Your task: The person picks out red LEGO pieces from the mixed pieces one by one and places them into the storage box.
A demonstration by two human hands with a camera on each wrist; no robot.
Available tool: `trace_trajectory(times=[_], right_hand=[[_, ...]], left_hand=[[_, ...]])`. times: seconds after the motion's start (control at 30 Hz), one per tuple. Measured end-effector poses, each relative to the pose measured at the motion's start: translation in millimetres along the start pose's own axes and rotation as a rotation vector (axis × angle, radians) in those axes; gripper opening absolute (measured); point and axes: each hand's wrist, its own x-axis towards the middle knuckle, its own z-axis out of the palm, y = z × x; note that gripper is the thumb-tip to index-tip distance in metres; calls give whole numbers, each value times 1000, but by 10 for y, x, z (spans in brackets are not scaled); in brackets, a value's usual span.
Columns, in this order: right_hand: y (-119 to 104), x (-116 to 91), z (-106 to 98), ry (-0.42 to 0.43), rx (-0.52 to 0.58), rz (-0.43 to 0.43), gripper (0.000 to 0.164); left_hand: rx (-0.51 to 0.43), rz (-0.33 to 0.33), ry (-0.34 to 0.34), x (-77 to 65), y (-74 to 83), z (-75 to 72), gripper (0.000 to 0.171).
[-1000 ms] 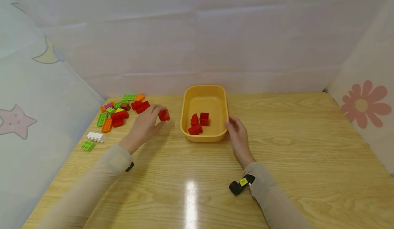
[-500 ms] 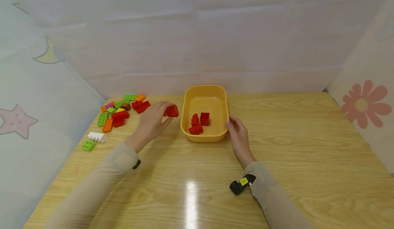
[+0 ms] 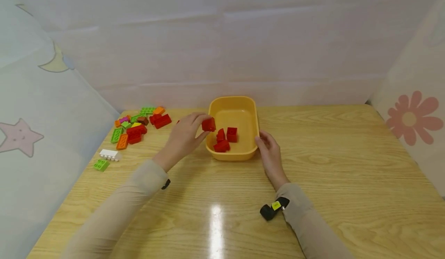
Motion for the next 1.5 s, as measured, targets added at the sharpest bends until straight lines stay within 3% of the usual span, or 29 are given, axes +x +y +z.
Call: trace_trajectory(times=[0.3,0.67,1.1,1.5], right_hand=[[10,-9,-15,5,-8,-11,53],[9,-14,-36,-6,17,-15,53],[-10,-21,-21,-4,44,-18,56],[-18,-26,-6,-4,19,-17,53]], left_hand=[[-27,-5,-89,130,194,61,45],[-1,113,-73,214,409,219,40],[-83,198,-156,321,583,322,40],[-45,156,-317,415,695,362,40]])
